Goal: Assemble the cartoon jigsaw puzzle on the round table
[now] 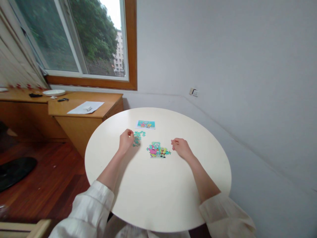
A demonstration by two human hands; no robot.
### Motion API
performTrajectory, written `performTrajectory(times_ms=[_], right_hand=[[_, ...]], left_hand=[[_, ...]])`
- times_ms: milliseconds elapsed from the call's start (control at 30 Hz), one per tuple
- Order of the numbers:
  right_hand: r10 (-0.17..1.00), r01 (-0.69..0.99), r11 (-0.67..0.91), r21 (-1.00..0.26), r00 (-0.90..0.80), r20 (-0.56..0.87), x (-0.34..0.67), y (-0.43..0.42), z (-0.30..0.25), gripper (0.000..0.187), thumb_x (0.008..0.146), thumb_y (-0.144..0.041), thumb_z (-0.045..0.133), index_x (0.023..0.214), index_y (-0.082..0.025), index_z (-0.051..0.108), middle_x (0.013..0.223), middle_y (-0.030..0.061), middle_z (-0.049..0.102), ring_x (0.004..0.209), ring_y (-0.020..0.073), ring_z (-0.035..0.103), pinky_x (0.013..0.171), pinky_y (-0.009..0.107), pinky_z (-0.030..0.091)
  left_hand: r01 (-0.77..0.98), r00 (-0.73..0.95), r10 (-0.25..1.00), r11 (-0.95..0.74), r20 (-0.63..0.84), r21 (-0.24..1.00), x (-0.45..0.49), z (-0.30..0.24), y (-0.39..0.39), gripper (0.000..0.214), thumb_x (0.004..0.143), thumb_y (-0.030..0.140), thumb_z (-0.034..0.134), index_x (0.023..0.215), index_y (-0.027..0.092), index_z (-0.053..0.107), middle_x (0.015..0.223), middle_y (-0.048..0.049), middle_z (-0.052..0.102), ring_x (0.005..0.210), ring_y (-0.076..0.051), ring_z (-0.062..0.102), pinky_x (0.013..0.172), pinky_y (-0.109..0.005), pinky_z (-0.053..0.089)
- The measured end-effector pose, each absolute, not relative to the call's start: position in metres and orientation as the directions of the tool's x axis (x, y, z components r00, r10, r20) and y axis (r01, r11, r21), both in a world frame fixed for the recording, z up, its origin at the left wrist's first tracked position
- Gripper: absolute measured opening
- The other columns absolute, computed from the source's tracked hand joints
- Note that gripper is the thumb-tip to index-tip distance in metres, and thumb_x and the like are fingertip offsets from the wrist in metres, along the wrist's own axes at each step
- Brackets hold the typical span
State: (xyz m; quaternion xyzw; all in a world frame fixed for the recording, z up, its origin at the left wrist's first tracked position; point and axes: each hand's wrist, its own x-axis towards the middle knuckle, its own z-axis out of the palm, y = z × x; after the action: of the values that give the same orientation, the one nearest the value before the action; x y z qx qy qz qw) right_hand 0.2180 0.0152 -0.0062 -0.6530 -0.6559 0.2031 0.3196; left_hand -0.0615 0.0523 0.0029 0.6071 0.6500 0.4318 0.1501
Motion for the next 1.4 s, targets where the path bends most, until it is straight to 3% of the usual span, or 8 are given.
performTrajectory(times_ms=[133, 300, 433, 533, 633, 900, 1167, 1400], right_hand=[[0.988, 0.727, 0.052, -0.684, 0.061, 0.14, 0.218, 0.015, -0.009, 0.028, 0.082, -0.033, 0.043, 0.066, -0.017, 0.059, 0.055, 0.0033, 0.063, 0.052, 0.013, 0.057, 0.051, 0.022, 0.037], [0.99, 0.744, 0.06, -0.666, 0.041, 0.134, 0.215, 0.012, -0.009, 0.029, 0.082, -0.034, 0.043, 0.063, -0.017, 0.057, 0.056, 0.0034, 0.063, 0.052, 0.0133, 0.057, 0.051, 0.023, 0.037], [0.991, 0.752, 0.065, -0.656, 0.028, 0.13, 0.21, 0.008, -0.008, 0.03, 0.082, -0.035, 0.042, 0.063, -0.017, 0.056, 0.057, 0.0036, 0.064, 0.051, 0.0127, 0.055, 0.05, 0.023, 0.035], [0.992, 0.754, 0.063, -0.654, 0.024, 0.122, 0.208, 0.008, -0.009, 0.03, 0.082, -0.035, 0.042, 0.063, -0.017, 0.057, 0.057, 0.0037, 0.064, 0.051, 0.0124, 0.054, 0.049, 0.023, 0.034], [0.993, 0.76, 0.057, -0.647, 0.024, 0.116, 0.208, 0.009, -0.009, 0.03, 0.082, -0.035, 0.042, 0.064, -0.017, 0.057, 0.057, 0.0035, 0.064, 0.05, 0.0122, 0.053, 0.049, 0.023, 0.033], [0.992, 0.758, 0.063, -0.649, 0.025, 0.127, 0.212, 0.01, -0.009, 0.03, 0.081, -0.036, 0.043, 0.062, -0.017, 0.057, 0.056, 0.0035, 0.064, 0.049, 0.012, 0.053, 0.05, 0.023, 0.034], [0.994, 0.77, 0.057, -0.636, 0.017, 0.109, 0.204, 0.007, -0.011, 0.029, 0.081, -0.034, 0.043, 0.064, -0.017, 0.058, 0.058, 0.0043, 0.065, 0.052, 0.0126, 0.055, 0.051, 0.022, 0.035], [0.994, 0.764, 0.061, -0.642, 0.014, 0.111, 0.203, 0.007, -0.013, 0.029, 0.081, -0.035, 0.044, 0.064, -0.016, 0.059, 0.057, 0.0042, 0.065, 0.051, 0.0128, 0.055, 0.049, 0.022, 0.034]], left_hand=[[0.677, -0.215, 0.916, -0.11, 0.338, 0.727, -0.067, -0.004, 0.056, 0.023, 0.074, 0.009, 0.042, 0.077, 0.017, 0.063, 0.085, -0.0072, 0.069, 0.083, -0.02, 0.063, 0.076, -0.03, 0.046], [0.734, -0.063, 0.94, -0.183, 0.334, 0.654, -0.067, -0.019, 0.061, 0.032, 0.074, 0.006, 0.038, 0.082, 0.016, 0.067, 0.098, -0.0107, 0.069, 0.094, -0.021, 0.062, 0.086, -0.035, 0.045], [0.814, 0.083, 0.936, -0.262, 0.341, 0.519, -0.06, -0.027, 0.059, 0.031, 0.08, 0.013, 0.041, 0.099, 0.018, 0.065, 0.123, -0.0116, 0.059, 0.119, -0.026, 0.049, 0.106, -0.051, 0.023], [0.87, 0.173, 0.948, -0.274, 0.266, 0.41, -0.054, -0.028, 0.053, 0.033, 0.083, 0.022, 0.044, 0.114, 0.021, 0.057, 0.137, -0.0111, 0.046, 0.13, -0.029, 0.035, 0.109, -0.057, 0.009], [0.898, 0.219, 0.953, -0.281, 0.211, 0.338, -0.051, -0.023, 0.047, 0.033, 0.084, 0.023, 0.043, 0.114, 0.021, 0.056, 0.135, -0.0103, 0.048, 0.129, -0.029, 0.036, 0.108, -0.059, 0.004], [0.927, 0.153, 0.957, -0.226, 0.246, 0.301, -0.055, -0.012, 0.046, 0.032, 0.081, 0.014, 0.035, 0.09, 0.016, 0.066, 0.102, -0.0095, 0.066, 0.102, -0.023, 0.056, 0.108, -0.053, 0.017], [0.97, 0.11, 0.952, -0.165, 0.285, 0.177, -0.043, -0.026, 0.04, 0.049, 0.089, 0.044, 0.033, 0.13, 0.021, 0.045, 0.119, -0.0153, 0.053, 0.112, -0.031, 0.046, 0.101, -0.049, 0.024], [0.979, 0.097, 0.949, -0.145, 0.3, 0.143, -0.042, -0.028, 0.041, 0.043, 0.086, 0.045, 0.038, 0.111, 0.017, 0.059, 0.116, -0.0155, 0.054, 0.111, -0.032, 0.045, 0.101, -0.048, 0.023]])
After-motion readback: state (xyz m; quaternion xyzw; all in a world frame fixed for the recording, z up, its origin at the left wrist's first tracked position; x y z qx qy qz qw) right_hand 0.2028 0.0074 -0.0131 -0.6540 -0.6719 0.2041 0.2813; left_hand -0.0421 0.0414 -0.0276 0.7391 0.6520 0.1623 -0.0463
